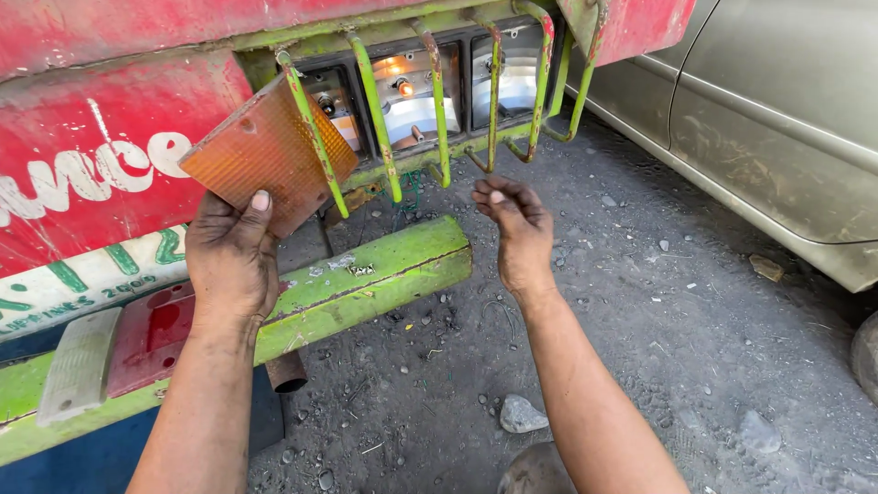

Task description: The person works at the rear of a truck, removing an orange lens cover from a tail light housing and setting it on the bumper bar. They use a screwdriver to unscrew fasteners from the housing, then fit a red lens cover into the housing and drive screws with the screwdriver to secure it.

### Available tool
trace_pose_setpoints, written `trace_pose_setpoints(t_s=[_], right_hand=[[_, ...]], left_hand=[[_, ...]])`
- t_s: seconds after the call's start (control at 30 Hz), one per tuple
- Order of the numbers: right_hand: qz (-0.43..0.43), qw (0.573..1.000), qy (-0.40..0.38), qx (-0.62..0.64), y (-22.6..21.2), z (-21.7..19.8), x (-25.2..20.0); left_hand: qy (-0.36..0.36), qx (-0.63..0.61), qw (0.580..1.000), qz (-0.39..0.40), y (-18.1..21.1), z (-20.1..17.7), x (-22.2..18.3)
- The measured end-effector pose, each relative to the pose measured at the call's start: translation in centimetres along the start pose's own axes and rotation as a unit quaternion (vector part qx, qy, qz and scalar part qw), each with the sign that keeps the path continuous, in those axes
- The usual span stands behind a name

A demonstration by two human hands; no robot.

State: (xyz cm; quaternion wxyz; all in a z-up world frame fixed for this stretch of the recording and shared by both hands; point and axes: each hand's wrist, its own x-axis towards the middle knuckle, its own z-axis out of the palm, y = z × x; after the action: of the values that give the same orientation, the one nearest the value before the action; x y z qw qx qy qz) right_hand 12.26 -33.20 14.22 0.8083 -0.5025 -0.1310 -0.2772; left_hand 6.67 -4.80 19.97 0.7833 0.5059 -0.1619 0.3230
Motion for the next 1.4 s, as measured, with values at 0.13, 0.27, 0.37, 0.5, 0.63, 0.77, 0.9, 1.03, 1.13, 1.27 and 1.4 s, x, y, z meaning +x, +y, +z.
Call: trace_pose_setpoints(t_s=[0.13, 0.27, 0.37, 0.5, 0.63, 0.77, 0.9, 1.03, 1.13, 1.27, 1.4], right_hand=[[-0.024, 0.994, -0.098, -0.050, 0.1, 1.6, -0.1], [-0.019, 0.988, -0.143, -0.058, -0.2, 3.6, 0.4], [-0.015, 0.988, -0.153, -0.032, 0.3, 4.6, 1.4], [0.000, 0.988, -0.157, -0.015, 3.1, 4.2, 4.4], [-0.006, 0.991, -0.136, 0.018, 1.4, 5.2, 4.5], [-0.035, 0.991, -0.104, -0.074, -1.9, 3.8, 2.5], [-0.197, 0.961, 0.093, -0.169, -1.2, 0.0, 2.3], [-0.174, 0.966, 0.132, -0.137, -1.5, -1.5, 4.3], [-0.045, 0.984, -0.017, -0.173, -2.4, 0.8, 2.4], [0.055, 0.991, -0.040, -0.118, -0.3, 3.3, 1.6], [0.184, 0.980, -0.027, 0.066, 1.5, 4.6, 2.9]], left_hand=[[-0.013, -0.018, 0.999, -0.035, -1.7, -0.7, 0.0], [-0.037, -0.002, 0.998, -0.045, -2.1, 0.0, -0.2], [-0.053, -0.014, 0.997, -0.057, -1.7, 1.4, 0.6], [-0.076, -0.057, 0.990, -0.100, -1.4, 3.4, 2.1], [-0.088, -0.096, 0.979, -0.158, -2.1, 3.8, 3.4], [-0.108, -0.134, 0.964, -0.204, -3.9, 2.5, 4.9], [-0.105, -0.126, 0.958, -0.235, -3.8, 2.7, 5.2], [-0.094, -0.140, 0.954, -0.249, -2.8, 4.1, 5.2], [-0.084, -0.113, 0.942, -0.303, -3.6, 3.6, 6.0], [-0.088, -0.099, 0.936, -0.326, -3.6, 3.8, 6.3], [-0.084, -0.084, 0.930, -0.347, -4.6, 3.3, 6.7]])
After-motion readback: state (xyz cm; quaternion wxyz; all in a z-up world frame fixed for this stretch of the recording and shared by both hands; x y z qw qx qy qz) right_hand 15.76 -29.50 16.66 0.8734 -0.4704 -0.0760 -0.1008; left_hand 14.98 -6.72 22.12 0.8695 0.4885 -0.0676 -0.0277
